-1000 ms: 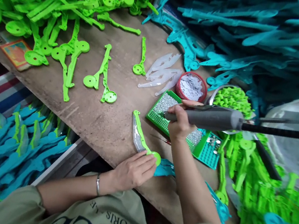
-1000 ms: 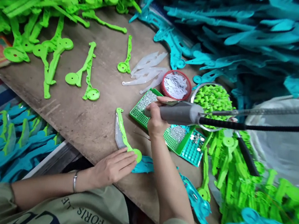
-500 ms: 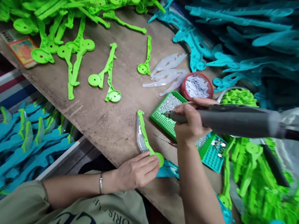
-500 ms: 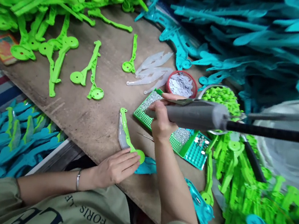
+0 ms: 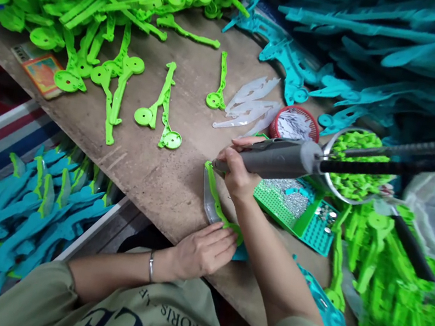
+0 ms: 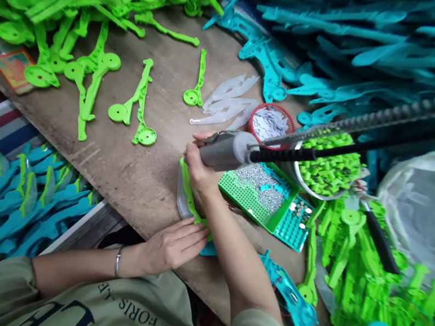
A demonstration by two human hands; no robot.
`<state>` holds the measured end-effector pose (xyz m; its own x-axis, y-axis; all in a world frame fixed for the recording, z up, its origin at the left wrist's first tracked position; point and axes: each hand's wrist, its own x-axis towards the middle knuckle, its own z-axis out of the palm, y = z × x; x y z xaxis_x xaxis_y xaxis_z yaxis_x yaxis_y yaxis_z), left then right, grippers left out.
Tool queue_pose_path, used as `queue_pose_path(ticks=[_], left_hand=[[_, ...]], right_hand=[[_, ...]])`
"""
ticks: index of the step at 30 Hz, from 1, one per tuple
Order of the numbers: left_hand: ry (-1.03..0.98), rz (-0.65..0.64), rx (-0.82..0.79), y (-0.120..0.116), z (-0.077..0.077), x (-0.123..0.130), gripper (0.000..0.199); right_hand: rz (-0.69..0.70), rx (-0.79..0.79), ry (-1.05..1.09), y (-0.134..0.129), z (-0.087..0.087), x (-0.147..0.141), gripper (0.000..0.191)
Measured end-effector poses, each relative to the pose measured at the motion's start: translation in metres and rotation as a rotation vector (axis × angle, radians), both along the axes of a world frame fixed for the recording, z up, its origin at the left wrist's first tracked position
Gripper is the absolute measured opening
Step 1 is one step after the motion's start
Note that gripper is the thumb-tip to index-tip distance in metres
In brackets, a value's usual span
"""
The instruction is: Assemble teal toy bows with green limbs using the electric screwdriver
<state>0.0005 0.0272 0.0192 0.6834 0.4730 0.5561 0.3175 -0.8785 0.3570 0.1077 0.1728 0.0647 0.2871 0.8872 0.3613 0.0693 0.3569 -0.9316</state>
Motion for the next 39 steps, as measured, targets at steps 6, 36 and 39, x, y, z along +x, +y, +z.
queue_pose_path(ticks=[6,36,39], left_hand=[[0.000,-0.005,-0.001,0.001,0.001,0.001,0.028],[0.014,-0.021,-0.009,0.001,0.005,-0.002,0.030],[0.009,-0.009,-0.025,0.001,0.006,-0.004,0.032]], right_hand=[[0.155,-0.072,-0.145,0.011,0.007,0.001,0.013],[-0.277,0.056,-0.070,-0.009,0.004,0.069,0.018],[-0.271,0.059,-0.063,-0.007,0.003,0.068,0.018]])
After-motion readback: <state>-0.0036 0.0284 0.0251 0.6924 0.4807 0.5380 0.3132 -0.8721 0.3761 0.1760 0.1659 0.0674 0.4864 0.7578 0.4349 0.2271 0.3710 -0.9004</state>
